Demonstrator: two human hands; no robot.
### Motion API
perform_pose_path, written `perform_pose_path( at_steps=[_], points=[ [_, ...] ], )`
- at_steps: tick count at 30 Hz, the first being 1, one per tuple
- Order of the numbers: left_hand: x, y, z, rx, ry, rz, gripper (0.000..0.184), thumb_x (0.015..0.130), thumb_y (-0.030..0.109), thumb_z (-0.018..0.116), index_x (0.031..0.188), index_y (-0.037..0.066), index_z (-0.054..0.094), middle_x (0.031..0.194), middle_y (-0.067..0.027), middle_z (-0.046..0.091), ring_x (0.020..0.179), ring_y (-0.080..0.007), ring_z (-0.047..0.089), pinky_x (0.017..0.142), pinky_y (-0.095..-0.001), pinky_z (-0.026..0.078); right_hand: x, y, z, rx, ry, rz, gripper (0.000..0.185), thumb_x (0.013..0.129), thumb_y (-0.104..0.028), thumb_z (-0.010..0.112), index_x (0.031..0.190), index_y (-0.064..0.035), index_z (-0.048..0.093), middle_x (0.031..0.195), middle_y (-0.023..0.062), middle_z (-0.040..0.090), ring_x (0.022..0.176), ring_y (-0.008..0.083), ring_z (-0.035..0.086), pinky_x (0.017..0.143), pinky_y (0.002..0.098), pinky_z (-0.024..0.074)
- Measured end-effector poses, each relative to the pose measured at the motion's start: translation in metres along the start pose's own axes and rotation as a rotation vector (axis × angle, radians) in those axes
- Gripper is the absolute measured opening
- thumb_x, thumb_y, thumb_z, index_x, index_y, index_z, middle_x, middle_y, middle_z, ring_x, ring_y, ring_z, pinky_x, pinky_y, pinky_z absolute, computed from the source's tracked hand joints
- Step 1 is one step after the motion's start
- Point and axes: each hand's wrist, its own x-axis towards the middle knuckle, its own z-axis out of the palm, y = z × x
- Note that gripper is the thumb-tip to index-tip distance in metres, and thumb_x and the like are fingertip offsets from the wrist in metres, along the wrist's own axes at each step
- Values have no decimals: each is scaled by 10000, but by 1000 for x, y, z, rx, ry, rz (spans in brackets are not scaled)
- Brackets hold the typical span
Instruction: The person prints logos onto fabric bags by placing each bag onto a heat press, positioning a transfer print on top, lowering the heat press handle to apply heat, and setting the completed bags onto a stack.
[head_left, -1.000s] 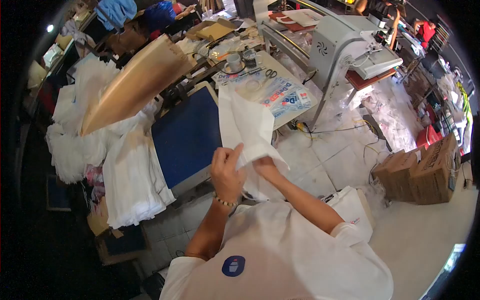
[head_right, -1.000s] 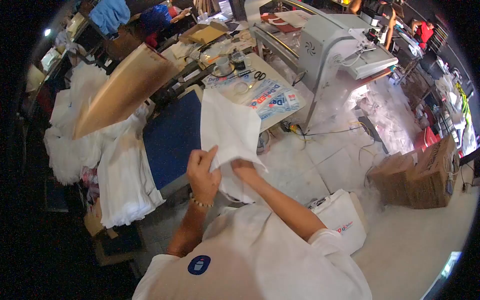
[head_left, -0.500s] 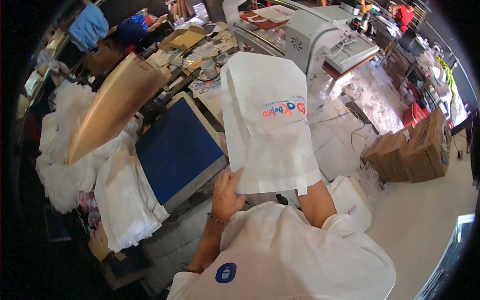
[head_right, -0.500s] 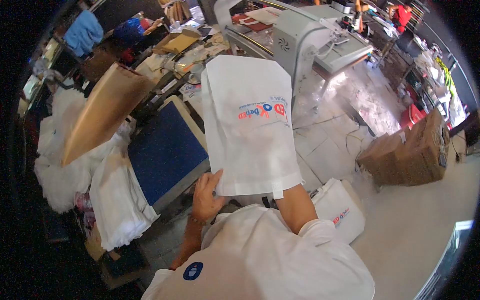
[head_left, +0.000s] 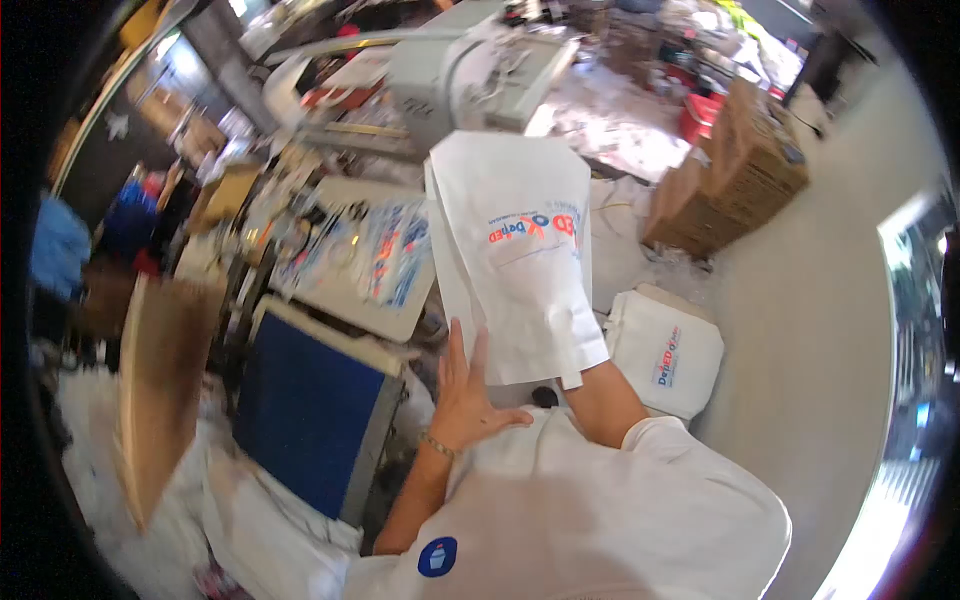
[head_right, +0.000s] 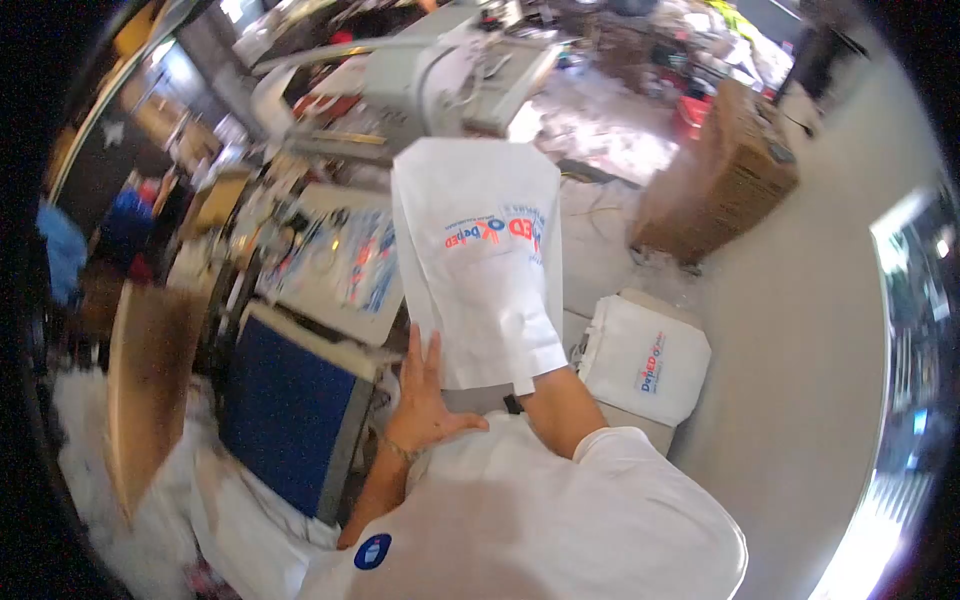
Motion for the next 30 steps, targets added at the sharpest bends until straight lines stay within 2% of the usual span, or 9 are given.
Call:
perform_pose_path(
  at_steps=[1,2,8,14,15,18,25,28,30],
  points=[
    [1,-1,5,134,-81,23,1181,705,387,873,1583,99,137,1604,-321,0,1470,-464,205,1149,-519,284,1,0,-2,-17,11,20,603,917,-375,633,1404,-52,487,1348,227,542,1250,363,524,1085,432,412],
    [6,-15,20,127,92,150,1008,746,193,803,1565,101,222,1598,-300,140,1429,-464,299,1125,-498,343,1,1,-4,-26,23,42,605,917,-377,634,1405,-52,487,1350,228,540,1252,363,523,1085,433,412],
    [50,-63,30,-21,281,337,624,722,-76,560,1332,56,574,1343,-267,560,1018,-405,661,810,-430,561,-43,-1,2,-30,24,219,620,913,-392,637,1410,-55,482,1359,233,532,1266,367,513,1087,436,409],
    [75,-68,22,66,146,309,531,707,-72,579,1207,80,671,1275,-222,620,946,-418,675,791,-457,561,-183,-26,33,185,-219,819,635,910,-407,640,1415,-57,478,1368,239,525,1280,370,504,1088,440,407],
    [76,-66,19,81,94,292,510,704,-67,589,1181,86,687,1253,-218,634,925,-416,680,785,-457,562,-216,-9,41,-118,-207,426,608,911,-452,626,1318,-7,551,1306,246,572,1216,405,536,1069,436,413],
    [78,-79,40,44,43,349,361,731,-26,593,1060,68,708,1193,-225,657,899,-412,684,772,-463,566,-287,6,54,153,-289,453,588,862,-380,712,1316,-31,578,1268,267,593,1223,401,545,1054,450,428],
    [62,-75,61,306,-371,251,135,813,69,589,805,-9,699,954,-233,689,842,-403,688,752,-483,567,-334,-9,-3,93,-97,1139,575,769,-333,800,1235,-42,632,1245,253,621,1118,357,625,947,446,500],
    [57,-67,59,379,-453,218,123,794,90,606,815,38,716,860,-218,696,846,-402,678,756,-486,552,-348,10,24,-280,-59,1061,787,711,-417,853,1355,-82,549,1151,248,635,1043,369,634,888,437,524],
    [55,-72,58,385,-457,212,135,812,92,596,835,35,715,867,-215,698,843,-399,686,751,-486,557,-377,66,77,-88,-79,1000,865,692,-433,866,1398,-92,502,1149,244,628,1032,364,635,865,439,526]
  ],
)
